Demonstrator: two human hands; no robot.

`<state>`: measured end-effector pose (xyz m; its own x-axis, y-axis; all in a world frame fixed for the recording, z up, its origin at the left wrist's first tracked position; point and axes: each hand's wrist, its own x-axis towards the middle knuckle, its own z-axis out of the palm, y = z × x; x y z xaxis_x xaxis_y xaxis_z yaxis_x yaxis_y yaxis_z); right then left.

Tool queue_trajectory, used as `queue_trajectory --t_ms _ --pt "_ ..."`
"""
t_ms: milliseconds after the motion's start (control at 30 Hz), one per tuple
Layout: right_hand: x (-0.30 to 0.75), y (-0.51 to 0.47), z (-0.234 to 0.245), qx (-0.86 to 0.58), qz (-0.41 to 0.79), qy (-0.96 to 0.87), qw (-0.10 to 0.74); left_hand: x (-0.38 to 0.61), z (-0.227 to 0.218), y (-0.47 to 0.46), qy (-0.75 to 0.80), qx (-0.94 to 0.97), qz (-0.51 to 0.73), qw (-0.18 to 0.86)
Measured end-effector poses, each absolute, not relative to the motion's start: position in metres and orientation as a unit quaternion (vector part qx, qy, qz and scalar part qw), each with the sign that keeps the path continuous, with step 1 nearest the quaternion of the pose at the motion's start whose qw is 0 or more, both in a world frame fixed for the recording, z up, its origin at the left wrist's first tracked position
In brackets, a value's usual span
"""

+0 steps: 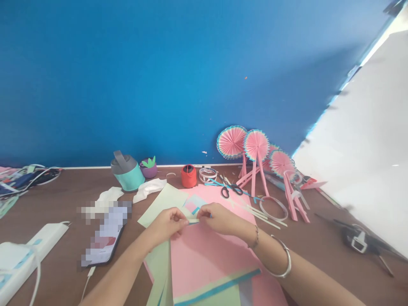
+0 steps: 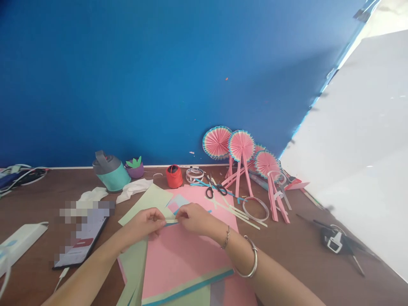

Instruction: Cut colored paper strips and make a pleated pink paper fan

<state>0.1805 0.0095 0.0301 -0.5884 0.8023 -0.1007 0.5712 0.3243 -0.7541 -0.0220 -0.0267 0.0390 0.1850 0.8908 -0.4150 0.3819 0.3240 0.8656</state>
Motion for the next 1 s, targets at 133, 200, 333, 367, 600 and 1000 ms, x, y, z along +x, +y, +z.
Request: queue_trajectory --t_ms 133,200,333,367,600,1000 --pt "0.170 0.016 0.029 -0.424 0.397 -0.800 0.150 -0.032 0.049 -0.027 0.623 0.535 0.209 0.531" --pt "0.166 0.017 0.024 -0.420 0.402 -0.799 0.153 -0.037 0.050 -0.030 0.640 0.532 0.195 0.520" --pt "0.161 0.013 0.013 -0.424 0.403 -0.795 0.164 -0.044 0.042 -0.038 0.665 0.531 0.190 0.490" --pt "0.160 0.011 0.011 -0.429 0.398 -0.793 0.168 -0.044 0.038 -0.040 0.674 0.525 0.194 0.482" --pt "0.153 0.000 0.008 -0.470 0.376 -0.782 0.164 -0.040 0.014 -0.049 0.702 0.480 0.242 0.468" --pt "0.152 0.002 0.003 -0.479 0.347 -0.791 0.155 -0.045 -0.001 -0.047 0.692 0.517 0.240 0.444"
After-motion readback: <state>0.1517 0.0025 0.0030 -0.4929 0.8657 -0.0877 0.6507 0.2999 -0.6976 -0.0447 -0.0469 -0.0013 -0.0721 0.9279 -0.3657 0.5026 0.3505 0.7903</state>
